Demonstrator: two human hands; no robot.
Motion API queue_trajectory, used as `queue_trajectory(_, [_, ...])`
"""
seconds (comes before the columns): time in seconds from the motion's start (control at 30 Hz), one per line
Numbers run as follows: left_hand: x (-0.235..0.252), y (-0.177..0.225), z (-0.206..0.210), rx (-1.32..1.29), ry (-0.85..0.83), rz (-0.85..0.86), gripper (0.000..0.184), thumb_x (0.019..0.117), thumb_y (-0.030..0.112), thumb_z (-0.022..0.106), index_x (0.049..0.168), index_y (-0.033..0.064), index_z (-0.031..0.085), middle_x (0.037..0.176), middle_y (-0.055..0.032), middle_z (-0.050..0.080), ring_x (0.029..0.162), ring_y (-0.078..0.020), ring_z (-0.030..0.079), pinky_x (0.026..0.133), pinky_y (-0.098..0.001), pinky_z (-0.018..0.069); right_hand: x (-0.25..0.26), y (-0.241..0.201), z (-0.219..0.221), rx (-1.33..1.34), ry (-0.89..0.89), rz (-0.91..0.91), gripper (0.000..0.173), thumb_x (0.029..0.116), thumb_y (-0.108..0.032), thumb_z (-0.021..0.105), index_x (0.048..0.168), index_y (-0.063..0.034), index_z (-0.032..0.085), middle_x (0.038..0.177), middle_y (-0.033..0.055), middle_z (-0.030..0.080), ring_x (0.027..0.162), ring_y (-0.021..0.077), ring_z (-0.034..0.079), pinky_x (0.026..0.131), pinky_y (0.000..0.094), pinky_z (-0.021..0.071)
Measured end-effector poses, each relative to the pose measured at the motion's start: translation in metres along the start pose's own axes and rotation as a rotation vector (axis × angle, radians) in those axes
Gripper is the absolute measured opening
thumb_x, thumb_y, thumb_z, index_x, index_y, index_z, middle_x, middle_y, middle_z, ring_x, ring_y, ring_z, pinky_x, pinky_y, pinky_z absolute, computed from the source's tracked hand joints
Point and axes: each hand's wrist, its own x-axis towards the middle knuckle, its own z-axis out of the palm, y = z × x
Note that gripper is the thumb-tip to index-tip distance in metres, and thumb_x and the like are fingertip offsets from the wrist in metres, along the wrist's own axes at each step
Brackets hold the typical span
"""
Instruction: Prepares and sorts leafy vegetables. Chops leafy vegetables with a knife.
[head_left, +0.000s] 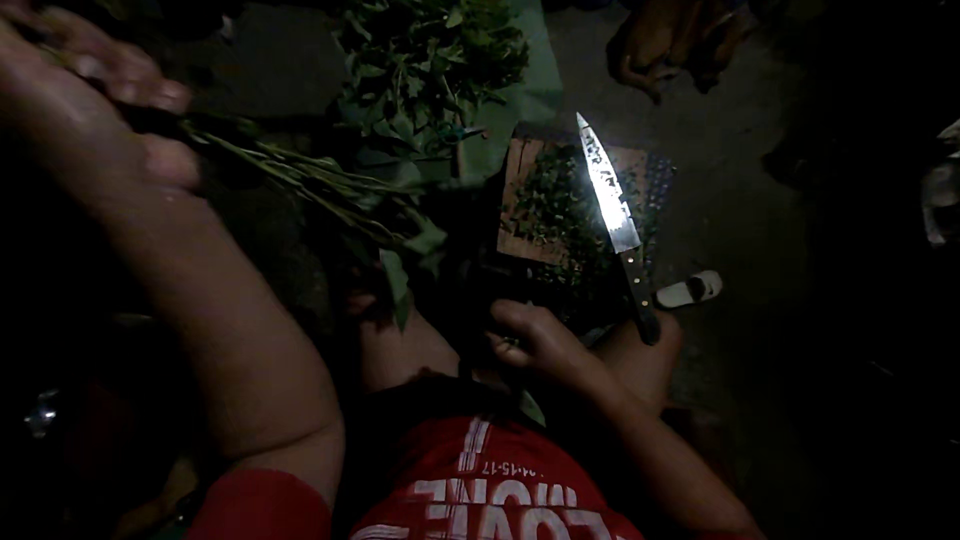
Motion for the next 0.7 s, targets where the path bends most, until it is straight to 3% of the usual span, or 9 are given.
queue_trajectory(0.07, [0.011, -0.016, -0.010, 0.020, -0.008, 0.063, 0.042, 0.1118, 0.015, 0.023, 0.077, 0.0167, 0.047, 0.058, 0.0069, 0.047, 0.051, -0.0054, 0.049, 0.056, -0.0202, 0.0487, -0.012, 0.041, 0.012, 0.163, -0.065, 0.292, 0.020, 0.1016, -0.018, 0.054, 0.099, -0.0023, 0.066, 0.088, 0.0078, 0.066, 0.080, 0.0122, 0.063, 0.074, 0.0321, 0.0545])
queue_trajectory(0.13, [0.007, -0.026, 0.003, 0.034, 0.021, 0.081, 0.041, 0.1130, 0.016, 0.021, 0.081, 0.0151, 0.046, 0.059, 0.0056, 0.047, 0.051, -0.0066, 0.050, 0.056, -0.0210, 0.0514, -0.027, 0.074, 0.019, 0.330, -0.083, 0.557, 0.019, 0.1023, -0.023, 0.054, 0.099, -0.0063, 0.062, 0.082, 0.0026, 0.060, 0.072, 0.0075, 0.057, 0.067, 0.0269, 0.0499])
queue_trajectory(0.27, [-0.006, -0.054, 0.027, 0.047, 0.128, 0.061, 0.038, 0.1144, 0.020, 0.025, 0.086, 0.0123, 0.048, 0.060, 0.0035, 0.048, 0.050, -0.0101, 0.052, 0.056, -0.0260, 0.0548, -0.056, 0.090, 0.016, 0.628, 0.057, 0.844, 0.015, 0.1016, -0.020, 0.059, 0.107, -0.0054, 0.058, 0.082, 0.0007, 0.061, 0.065, 0.0070, 0.059, 0.060, 0.0237, 0.0533])
queue_trajectory(0.33, [-0.004, -0.077, 0.025, -0.039, 0.143, 0.011, 0.038, 0.1148, 0.026, 0.023, 0.088, 0.0134, 0.046, 0.059, 0.0032, 0.047, 0.050, -0.0103, 0.051, 0.055, -0.0264, 0.0540, -0.066, 0.092, 0.017, 0.707, 0.146, 0.912, 0.014, 0.1027, -0.020, 0.057, 0.108, -0.0067, 0.058, 0.081, -0.0016, 0.060, 0.064, 0.0051, 0.057, 0.060, 0.0223, 0.0515])
queue_trajectory(0.4, [-0.004, -0.093, 0.024, -0.119, 0.115, -0.036, 0.044, 0.1139, 0.028, 0.012, 0.090, 0.0143, 0.046, 0.058, 0.0035, 0.047, 0.049, -0.0097, 0.051, 0.053, -0.0257, 0.0528, -0.072, 0.093, 0.017, 0.729, 0.192, 0.978, 0.015, 0.1046, -0.023, 0.055, 0.110, -0.0092, 0.057, 0.084, -0.0043, 0.059, 0.070, 0.0016, 0.057, 0.064, 0.0200, 0.0506])
queue_trajectory(0.53, [-0.009, -0.106, 0.029, -0.158, 0.079, -0.144, 0.046, 0.1131, 0.028, 0.010, 0.088, 0.0164, 0.046, 0.059, 0.0033, 0.047, 0.049, -0.0103, 0.051, 0.051, -0.0261, 0.0519, -0.083, 0.098, 0.021, 0.816, 0.279, 0.993, 0.029, 0.1029, -0.027, 0.056, 0.121, -0.0047, 0.057, 0.095, 0.0018, 0.067, 0.081, 0.0080, 0.066, 0.073, 0.0264, 0.0580])
queue_trajectory(0.6, [-0.013, -0.105, 0.028, -0.102, 0.030, -0.178, 0.043, 0.1135, 0.029, 0.013, 0.089, 0.0177, 0.047, 0.064, 0.0035, 0.049, 0.055, -0.0108, 0.053, 0.058, -0.0280, 0.0542, -0.086, 0.098, 0.021, 0.858, 0.307, 0.936, 0.032, 0.1039, -0.026, 0.055, 0.124, -0.0008, 0.058, 0.100, 0.0050, 0.070, 0.084, 0.0116, 0.069, 0.075, 0.0287, 0.0606])
queue_trajectory(0.7, [-0.020, -0.102, 0.015, -0.014, -0.093, -0.190, 0.039, 0.1145, 0.031, 0.018, 0.095, 0.0178, 0.050, 0.075, 0.0041, 0.056, 0.068, -0.0112, 0.061, 0.072, -0.0310, 0.0588, -0.091, 0.096, 0.017, 0.852, 0.312, 0.874, 0.028, 0.1035, -0.027, 0.054, 0.119, -0.0042, 0.060, 0.090, -0.0010, 0.066, 0.076, 0.0049, 0.064, 0.070, 0.0214, 0.0552])
